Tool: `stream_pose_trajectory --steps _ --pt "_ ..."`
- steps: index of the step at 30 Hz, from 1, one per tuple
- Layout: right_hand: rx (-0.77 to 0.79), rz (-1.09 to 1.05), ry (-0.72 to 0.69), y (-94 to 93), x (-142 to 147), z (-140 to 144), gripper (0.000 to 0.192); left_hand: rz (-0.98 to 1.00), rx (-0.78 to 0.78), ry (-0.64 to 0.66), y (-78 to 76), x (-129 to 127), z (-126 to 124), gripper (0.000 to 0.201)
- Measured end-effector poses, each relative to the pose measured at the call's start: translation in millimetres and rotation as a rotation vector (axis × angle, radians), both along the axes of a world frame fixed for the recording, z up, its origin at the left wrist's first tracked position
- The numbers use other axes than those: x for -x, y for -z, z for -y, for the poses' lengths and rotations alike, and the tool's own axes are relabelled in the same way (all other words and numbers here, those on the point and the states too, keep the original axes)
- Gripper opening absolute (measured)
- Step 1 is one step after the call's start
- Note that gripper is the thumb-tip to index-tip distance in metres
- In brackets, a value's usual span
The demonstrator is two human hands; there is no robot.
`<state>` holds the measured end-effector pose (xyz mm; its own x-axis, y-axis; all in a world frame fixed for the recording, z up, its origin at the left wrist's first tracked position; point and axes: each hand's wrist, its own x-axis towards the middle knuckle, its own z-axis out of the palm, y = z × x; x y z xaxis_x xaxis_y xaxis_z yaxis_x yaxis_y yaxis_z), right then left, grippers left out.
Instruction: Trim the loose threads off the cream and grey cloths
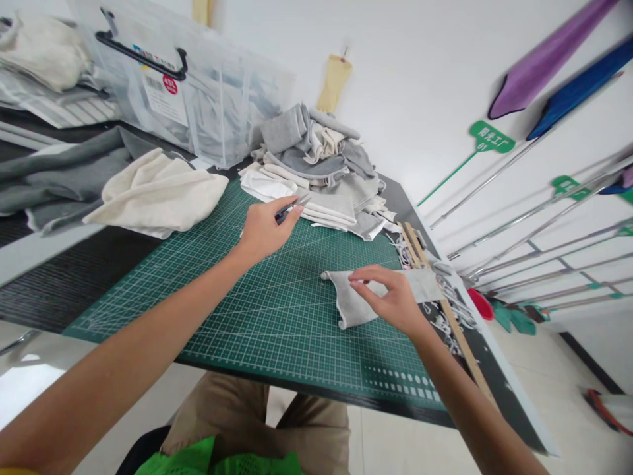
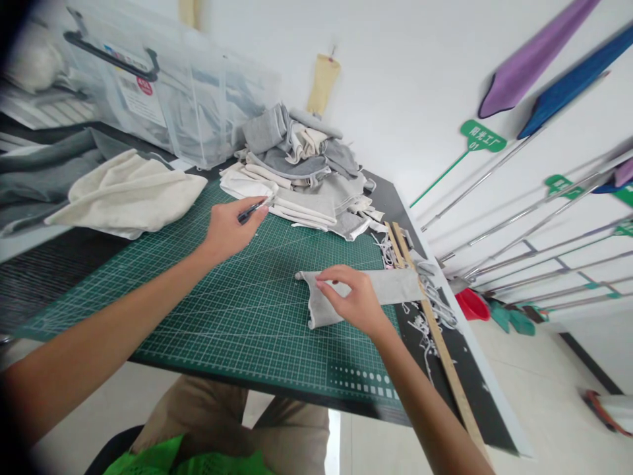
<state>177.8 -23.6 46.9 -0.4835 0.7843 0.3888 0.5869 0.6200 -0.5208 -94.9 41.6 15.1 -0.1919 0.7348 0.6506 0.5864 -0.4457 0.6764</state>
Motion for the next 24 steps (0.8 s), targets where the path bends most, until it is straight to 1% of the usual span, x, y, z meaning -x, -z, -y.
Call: stream_pose_trajectory --steps 2,5,8,10,13,16,20,24 --pt "0.061 0.061 -0.033 5.8 -9.3 17.3 0.009 -0.012 0.000 0.014 -0.4 -2.6 2.2 0.040" --pt "0.108 0.210 -0.058 14.2 -10.7 35.1 0.014 -0.029 -0.001 0.028 -0.7 -6.0 4.5 0.041" --pt "0.067 0.374 0.002 22.3 -4.9 43.2 0.019 -0.043 0.000 0.030 -0.2 -7.2 4.8 0.041" --pt "0.056 0.436 0.068 28.5 -1.0 45.8 0.018 -0.048 -0.001 0.030 0.3 -7.1 4.4 0.040" --pt "0.078 0.464 0.162 38.0 3.8 50.7 0.011 -0.048 -0.002 0.031 0.8 -6.6 4.1 0.039" --pt "0.072 0.494 0.232 44.7 9.0 57.8 0.011 -0.045 0.001 0.036 0.5 -6.9 4.8 0.038" --pt "0.035 0.506 0.325 48.3 16.6 64.9 0.011 -0.057 0.009 0.029 -0.2 -7.7 5.9 0.039" --pt "0.015 0.479 0.402 51.1 21.2 65.9 0.011 -0.063 0.014 0.023 -0.3 -8.0 6.1 0.039"
